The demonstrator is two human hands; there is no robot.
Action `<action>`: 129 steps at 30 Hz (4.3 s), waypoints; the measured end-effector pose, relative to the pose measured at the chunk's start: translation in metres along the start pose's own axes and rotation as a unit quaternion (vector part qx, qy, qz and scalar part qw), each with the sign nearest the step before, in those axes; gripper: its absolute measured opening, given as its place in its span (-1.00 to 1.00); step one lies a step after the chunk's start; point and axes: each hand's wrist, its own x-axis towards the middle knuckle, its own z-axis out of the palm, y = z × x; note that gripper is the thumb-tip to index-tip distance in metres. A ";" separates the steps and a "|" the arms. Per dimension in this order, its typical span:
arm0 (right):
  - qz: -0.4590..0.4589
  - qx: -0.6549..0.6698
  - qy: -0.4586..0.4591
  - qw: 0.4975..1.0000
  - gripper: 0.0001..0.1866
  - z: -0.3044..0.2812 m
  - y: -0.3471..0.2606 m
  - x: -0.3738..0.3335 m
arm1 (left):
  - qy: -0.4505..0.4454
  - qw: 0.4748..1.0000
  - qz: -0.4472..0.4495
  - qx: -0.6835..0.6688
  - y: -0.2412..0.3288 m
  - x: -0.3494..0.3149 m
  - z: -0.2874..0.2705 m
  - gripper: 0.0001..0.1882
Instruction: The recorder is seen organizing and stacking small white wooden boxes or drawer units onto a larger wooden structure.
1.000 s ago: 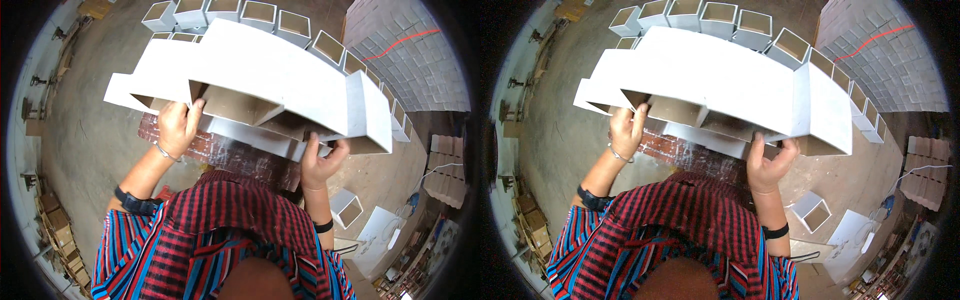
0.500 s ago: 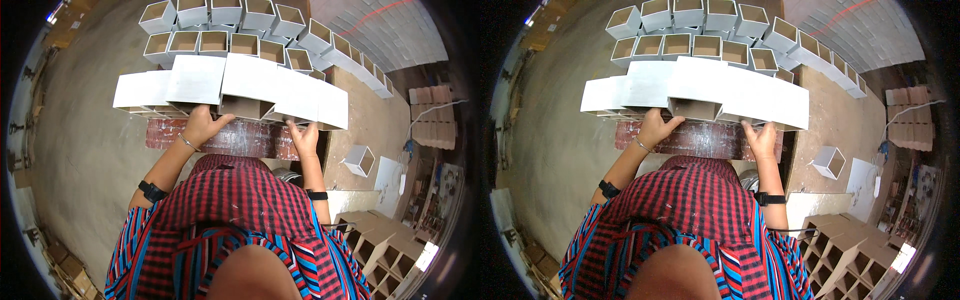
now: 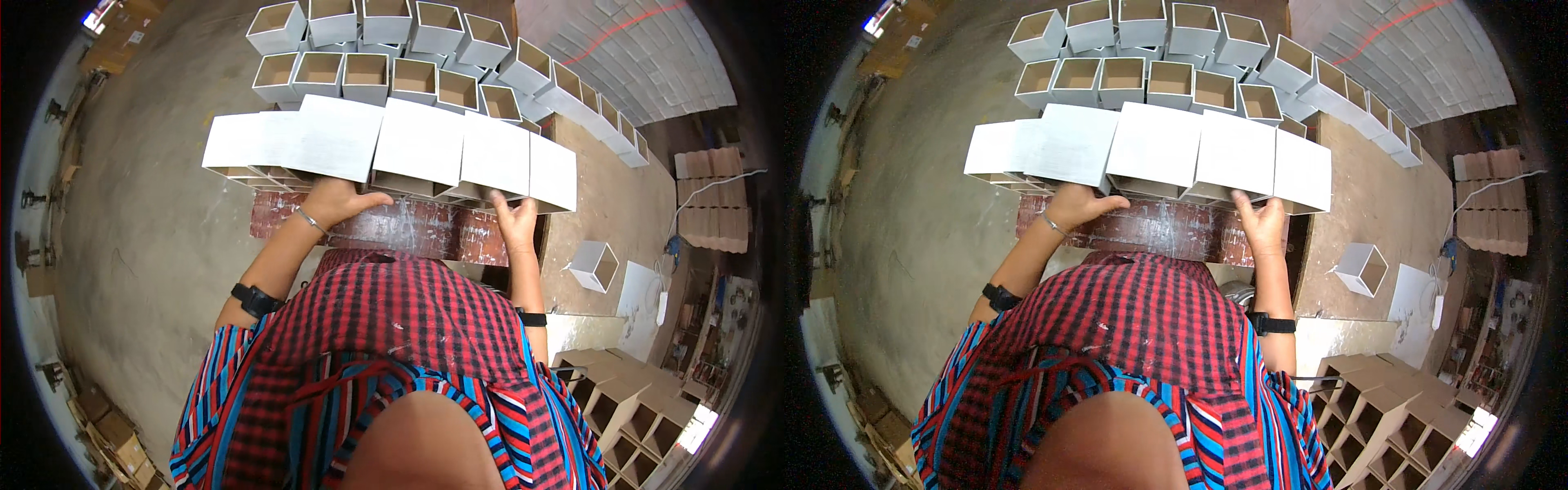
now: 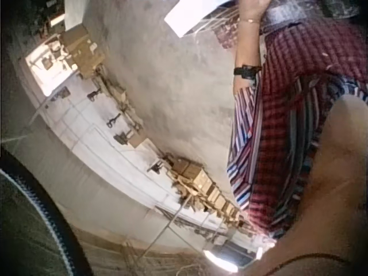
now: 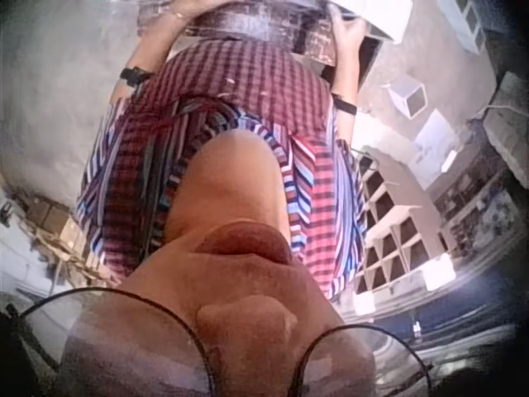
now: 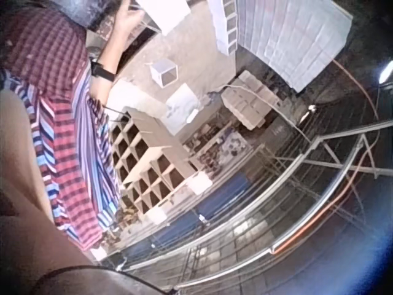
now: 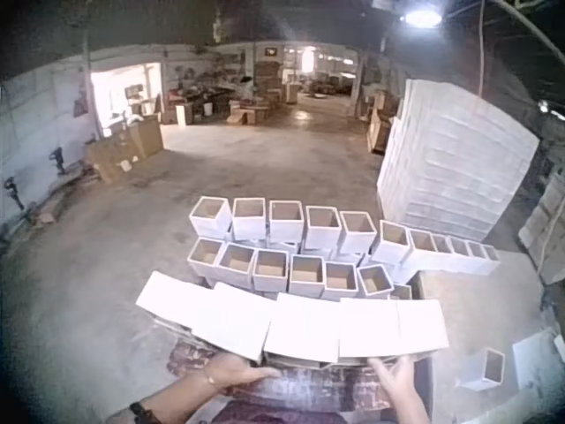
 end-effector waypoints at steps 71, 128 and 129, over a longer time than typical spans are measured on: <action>-0.205 -0.040 -0.087 0.974 -0.77 0.124 -0.095 0.018 | 0.206 0.953 -0.206 0.088 -0.063 -0.013 -0.105 -0.69; 0.221 -0.067 -0.008 0.973 -0.59 -0.310 0.282 0.305 | -0.013 0.939 -0.109 0.325 0.140 0.143 0.074 -0.40; 0.223 -0.069 0.002 0.972 -0.57 -0.309 0.299 0.315 | -0.009 0.922 -0.119 0.368 0.138 0.140 0.080 -0.38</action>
